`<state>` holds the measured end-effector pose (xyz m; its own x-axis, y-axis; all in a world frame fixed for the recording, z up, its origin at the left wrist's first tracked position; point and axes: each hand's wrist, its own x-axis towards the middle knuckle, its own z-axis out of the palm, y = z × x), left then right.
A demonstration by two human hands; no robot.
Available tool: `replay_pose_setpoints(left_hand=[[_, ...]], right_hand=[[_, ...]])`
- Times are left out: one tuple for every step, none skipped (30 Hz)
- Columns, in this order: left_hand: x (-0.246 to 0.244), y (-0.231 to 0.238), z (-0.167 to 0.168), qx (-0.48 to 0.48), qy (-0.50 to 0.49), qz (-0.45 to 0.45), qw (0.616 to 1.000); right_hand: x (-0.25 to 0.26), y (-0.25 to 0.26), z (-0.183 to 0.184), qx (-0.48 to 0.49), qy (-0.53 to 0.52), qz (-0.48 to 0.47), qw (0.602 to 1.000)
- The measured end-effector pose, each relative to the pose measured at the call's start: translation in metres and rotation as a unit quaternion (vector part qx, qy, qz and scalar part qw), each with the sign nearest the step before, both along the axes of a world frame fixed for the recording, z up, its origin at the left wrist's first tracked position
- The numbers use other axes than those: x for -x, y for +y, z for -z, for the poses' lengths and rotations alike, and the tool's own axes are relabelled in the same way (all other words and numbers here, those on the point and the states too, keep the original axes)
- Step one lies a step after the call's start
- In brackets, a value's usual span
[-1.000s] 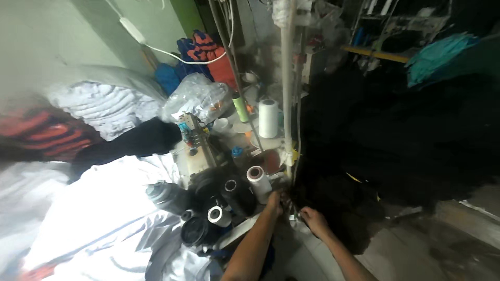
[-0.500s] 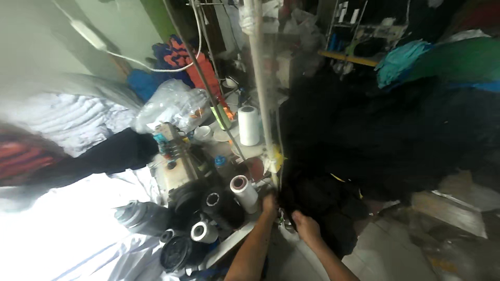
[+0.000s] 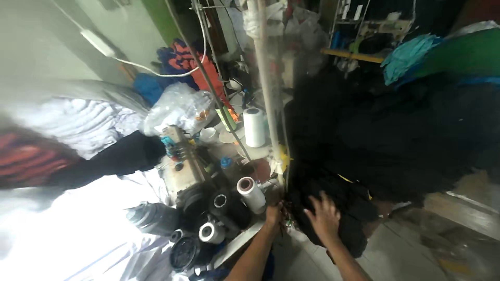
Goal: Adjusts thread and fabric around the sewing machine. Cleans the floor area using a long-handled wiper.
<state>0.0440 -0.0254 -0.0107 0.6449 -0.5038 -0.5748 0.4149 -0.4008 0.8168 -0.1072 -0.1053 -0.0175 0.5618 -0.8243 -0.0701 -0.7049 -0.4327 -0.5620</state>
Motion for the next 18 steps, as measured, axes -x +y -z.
replay_pose_setpoints(left_hand=[[0.0,0.0,0.0,0.002,0.005,-0.004,1.0],[0.0,-0.001,0.001,0.004,0.011,-0.006,1.0],[0.001,-0.002,0.002,0.006,0.015,-0.009,1.0],[0.001,-0.003,0.002,0.01,0.02,-0.014,1.0],[0.001,-0.004,0.002,0.012,0.025,-0.019,0.999],[0.001,-0.003,0.003,0.011,0.029,-0.021,0.999],[0.001,-0.004,0.002,0.006,0.028,-0.019,0.999],[0.0,-0.004,0.0,0.0,0.022,-0.015,1.0],[-0.001,-0.004,-0.004,-0.006,0.017,-0.009,1.0],[-0.001,-0.001,-0.008,-0.009,0.013,0.0,1.0],[-0.001,0.001,-0.01,-0.013,0.001,0.007,1.0],[-0.001,0.002,-0.011,-0.015,-0.006,0.016,1.0],[-0.001,0.002,-0.008,-0.015,-0.007,0.02,1.0],[-0.002,0.001,-0.003,-0.008,0.001,0.014,1.0],[-0.002,-0.001,0.001,0.004,0.017,-0.001,1.0],[-0.001,-0.003,0.005,0.016,0.03,-0.016,0.999],[-0.001,-0.003,0.005,0.02,0.041,-0.026,0.999],[-0.001,-0.003,0.004,0.02,0.046,-0.027,0.998]], right_hand=[[0.006,-0.015,0.008,-0.011,0.033,0.026,0.999],[0.01,-0.026,0.014,-0.036,0.09,0.041,0.994],[0.01,-0.034,0.017,-0.056,0.138,0.04,0.988],[0.009,-0.038,0.017,-0.077,0.164,0.032,0.983],[0.007,-0.042,0.015,-0.105,0.176,0.022,0.979],[0.007,-0.043,0.012,-0.129,0.171,0.018,0.976],[0.009,-0.045,0.006,-0.15,0.138,0.029,0.979],[0.014,-0.049,-0.004,-0.167,0.066,0.055,0.982],[0.022,-0.052,-0.02,-0.182,-0.028,0.084,0.979],[0.032,-0.055,-0.043,-0.185,-0.121,0.101,0.97],[0.042,-0.059,-0.072,-0.168,-0.205,0.104,0.959],[0.051,-0.064,-0.107,-0.138,-0.275,0.105,0.946],[0.059,-0.072,-0.145,-0.105,-0.33,0.111,0.931],[0.065,-0.081,-0.183,-0.069,-0.374,0.128,0.916],[0.069,-0.089,-0.222,-0.037,-0.406,0.147,0.901],[0.069,-0.097,-0.259,-0.001,-0.43,0.157,0.889],[0.067,-0.107,-0.292,0.04,-0.449,0.151,0.88],[0.062,-0.118,-0.32,0.082,-0.475,0.132,0.866]])
